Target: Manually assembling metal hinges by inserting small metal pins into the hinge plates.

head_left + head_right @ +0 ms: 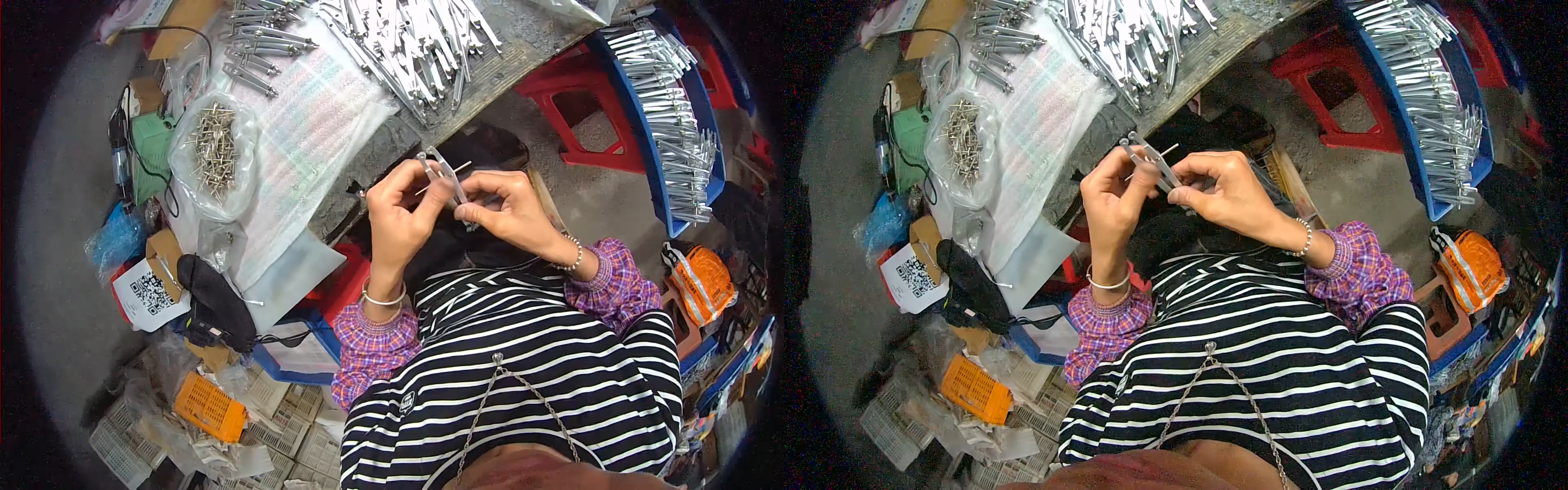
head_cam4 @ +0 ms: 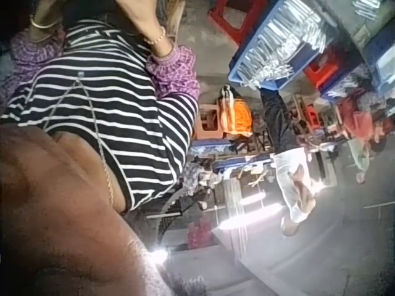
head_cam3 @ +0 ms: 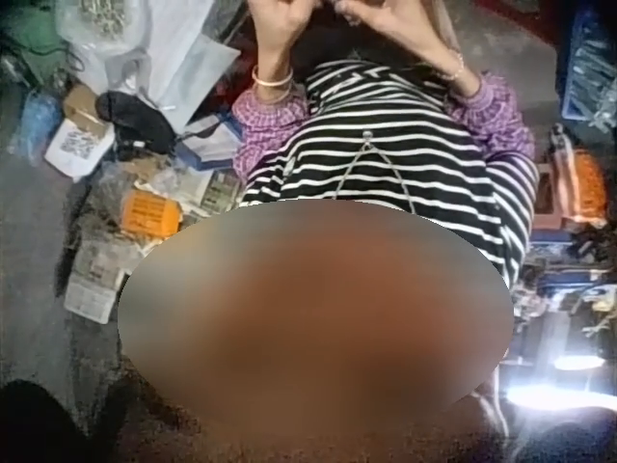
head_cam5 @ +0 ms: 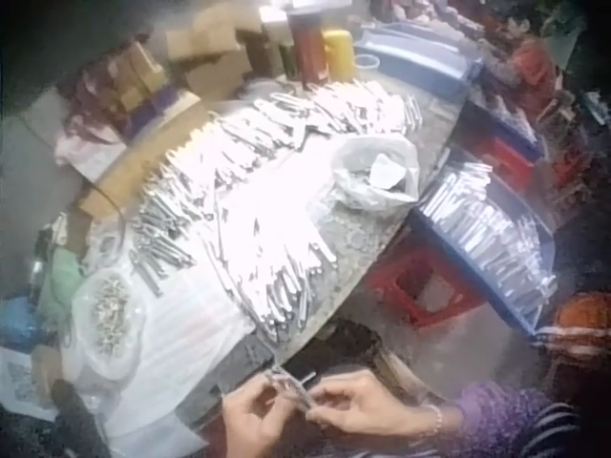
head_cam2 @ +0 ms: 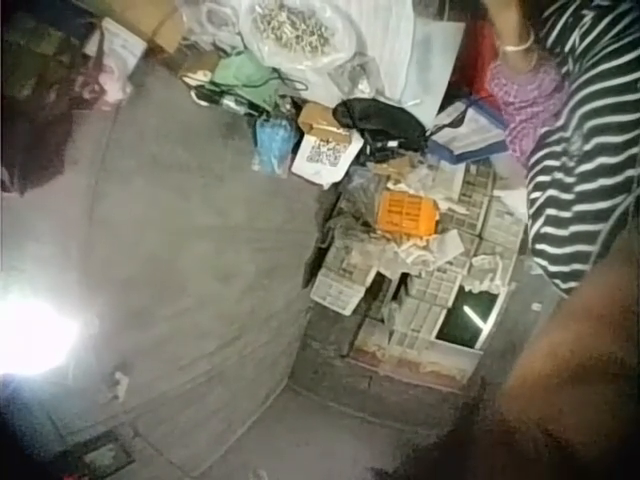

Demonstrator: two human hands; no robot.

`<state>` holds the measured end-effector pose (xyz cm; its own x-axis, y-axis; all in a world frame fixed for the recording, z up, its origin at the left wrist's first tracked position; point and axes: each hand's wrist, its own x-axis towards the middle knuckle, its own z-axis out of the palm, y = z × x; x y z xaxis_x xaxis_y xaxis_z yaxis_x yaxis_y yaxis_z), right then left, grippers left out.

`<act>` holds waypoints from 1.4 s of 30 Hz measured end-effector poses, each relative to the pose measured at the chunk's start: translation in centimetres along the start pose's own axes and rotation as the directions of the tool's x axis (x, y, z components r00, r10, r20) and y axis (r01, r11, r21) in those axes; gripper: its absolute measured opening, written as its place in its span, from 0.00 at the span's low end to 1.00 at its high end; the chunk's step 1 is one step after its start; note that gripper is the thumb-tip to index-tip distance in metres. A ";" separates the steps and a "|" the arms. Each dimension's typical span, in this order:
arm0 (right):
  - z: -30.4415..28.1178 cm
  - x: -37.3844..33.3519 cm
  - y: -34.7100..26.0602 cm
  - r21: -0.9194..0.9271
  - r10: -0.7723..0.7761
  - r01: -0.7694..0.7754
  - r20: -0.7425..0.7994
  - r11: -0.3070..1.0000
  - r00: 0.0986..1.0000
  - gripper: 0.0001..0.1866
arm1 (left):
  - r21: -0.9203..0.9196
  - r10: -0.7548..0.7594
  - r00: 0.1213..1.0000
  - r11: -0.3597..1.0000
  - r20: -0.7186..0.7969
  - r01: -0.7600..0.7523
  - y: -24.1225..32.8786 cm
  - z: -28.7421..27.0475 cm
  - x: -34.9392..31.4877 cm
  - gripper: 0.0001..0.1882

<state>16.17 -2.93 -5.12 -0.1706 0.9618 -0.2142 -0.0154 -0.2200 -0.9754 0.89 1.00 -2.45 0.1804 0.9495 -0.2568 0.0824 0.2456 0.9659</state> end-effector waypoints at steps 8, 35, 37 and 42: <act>-0.7 -0.3 0.0 -0.201 -0.207 0.188 -0.077 0.961 0.975 0.09 | 0.059 0.068 0.991 0.995 0.115 -0.075 0.9 0.4 0.7 0.05; -0.2 -0.4 -0.6 -0.046 -0.190 0.189 -0.016 0.981 0.982 0.12 | 0.025 0.077 0.992 0.996 0.101 -0.080 2.0 -0.3 0.2 0.06; -0.1 -0.2 -0.7 -0.026 -0.188 0.188 0.005 0.982 0.982 0.12 | -0.033 0.096 0.992 0.995 0.087 -0.094 1.7 -0.5 0.1 0.06; -0.3 -0.4 -1.4 0.056 -0.221 0.222 -0.026 0.973 0.975 0.13 | 0.048 0.013 0.984 0.999 0.178 -0.022 1.4 -0.8 0.6 0.07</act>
<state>16.59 -2.93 -3.72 -0.1372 0.9905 0.0052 -0.1080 -0.0097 -0.9941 0.33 2.04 -1.20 0.3531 0.9026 -0.2460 0.1257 0.2148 0.9685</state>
